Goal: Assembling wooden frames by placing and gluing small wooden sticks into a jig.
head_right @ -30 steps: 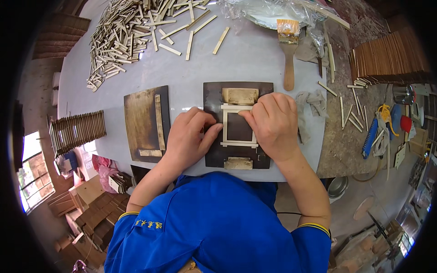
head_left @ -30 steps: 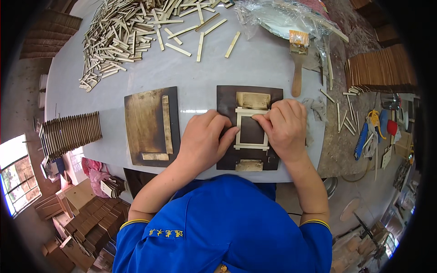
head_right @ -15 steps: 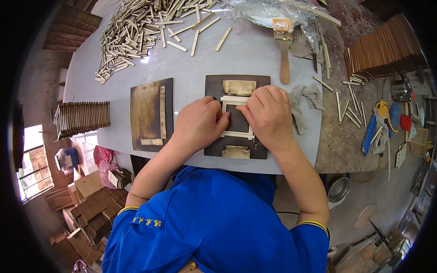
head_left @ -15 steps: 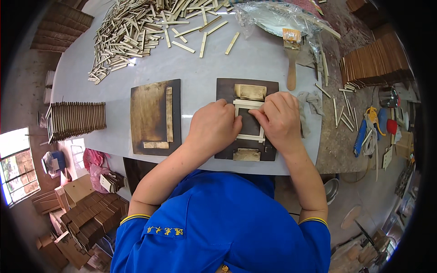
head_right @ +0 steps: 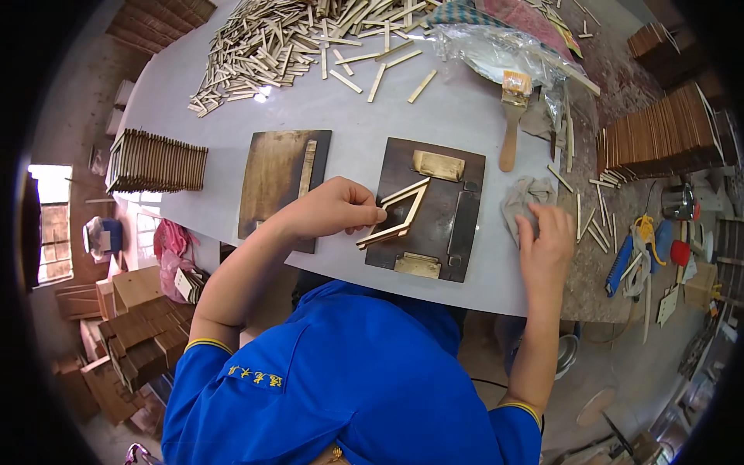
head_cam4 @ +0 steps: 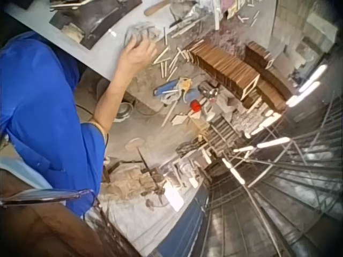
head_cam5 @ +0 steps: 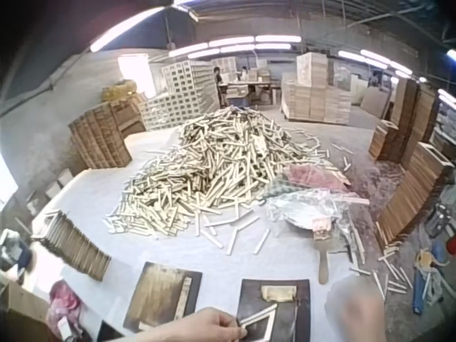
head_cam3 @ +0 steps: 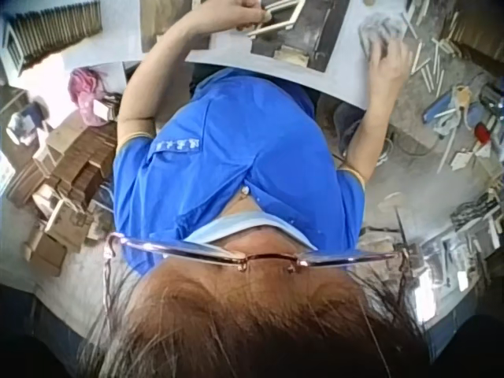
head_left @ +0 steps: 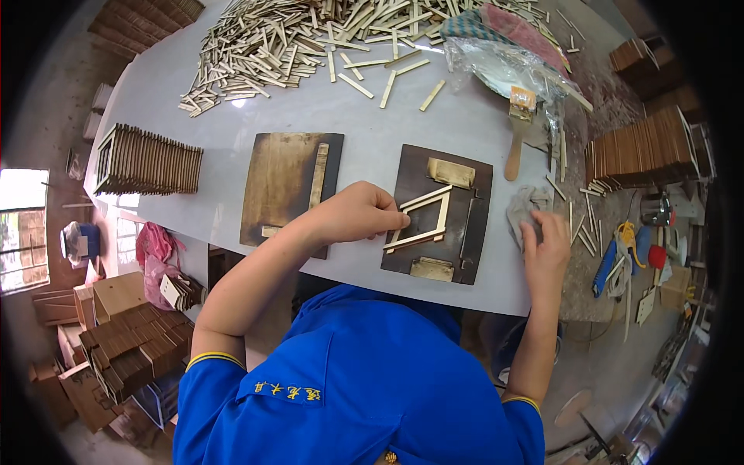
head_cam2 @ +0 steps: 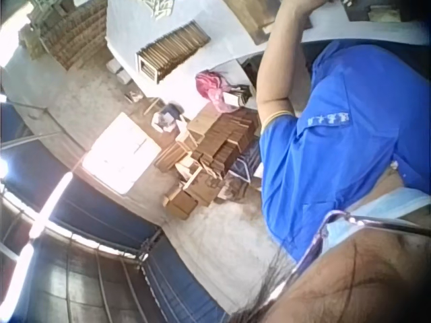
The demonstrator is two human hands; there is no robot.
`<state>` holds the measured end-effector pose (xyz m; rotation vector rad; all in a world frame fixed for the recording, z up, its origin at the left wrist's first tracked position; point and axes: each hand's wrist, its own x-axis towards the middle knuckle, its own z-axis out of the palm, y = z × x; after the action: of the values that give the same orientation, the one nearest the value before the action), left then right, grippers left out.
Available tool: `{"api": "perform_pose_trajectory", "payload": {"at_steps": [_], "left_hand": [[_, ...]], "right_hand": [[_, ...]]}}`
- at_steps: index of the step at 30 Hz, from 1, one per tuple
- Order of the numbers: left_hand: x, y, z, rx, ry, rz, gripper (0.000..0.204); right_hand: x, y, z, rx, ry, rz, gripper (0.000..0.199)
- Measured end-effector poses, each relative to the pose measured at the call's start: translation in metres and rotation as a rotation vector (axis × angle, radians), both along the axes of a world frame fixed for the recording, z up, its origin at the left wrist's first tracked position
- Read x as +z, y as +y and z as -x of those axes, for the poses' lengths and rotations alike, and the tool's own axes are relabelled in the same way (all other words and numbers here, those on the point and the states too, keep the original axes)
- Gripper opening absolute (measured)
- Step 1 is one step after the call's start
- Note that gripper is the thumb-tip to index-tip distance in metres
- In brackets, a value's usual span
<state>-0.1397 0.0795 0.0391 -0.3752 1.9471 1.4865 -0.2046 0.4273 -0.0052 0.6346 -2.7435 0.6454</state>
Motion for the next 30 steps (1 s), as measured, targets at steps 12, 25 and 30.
{"api": "perform_pose_trajectory", "payload": {"at_steps": [12, 25, 30], "left_hand": [[-0.011, -0.009, -0.007, 0.034, -0.028, -0.254, 0.026], [-0.015, -0.020, -0.019, 0.110, 0.003, -0.348, 0.023], [-0.016, -0.026, -0.023, 0.137, 0.009, -0.330, 0.022]], "right_hand": [[0.007, 0.003, -0.015, 0.032, -0.117, -0.027, 0.011], [0.007, -0.018, -0.034, 0.053, 0.061, 0.321, 0.017], [0.018, -0.052, -0.041, 0.370, 0.093, 0.127, 0.023]]}}
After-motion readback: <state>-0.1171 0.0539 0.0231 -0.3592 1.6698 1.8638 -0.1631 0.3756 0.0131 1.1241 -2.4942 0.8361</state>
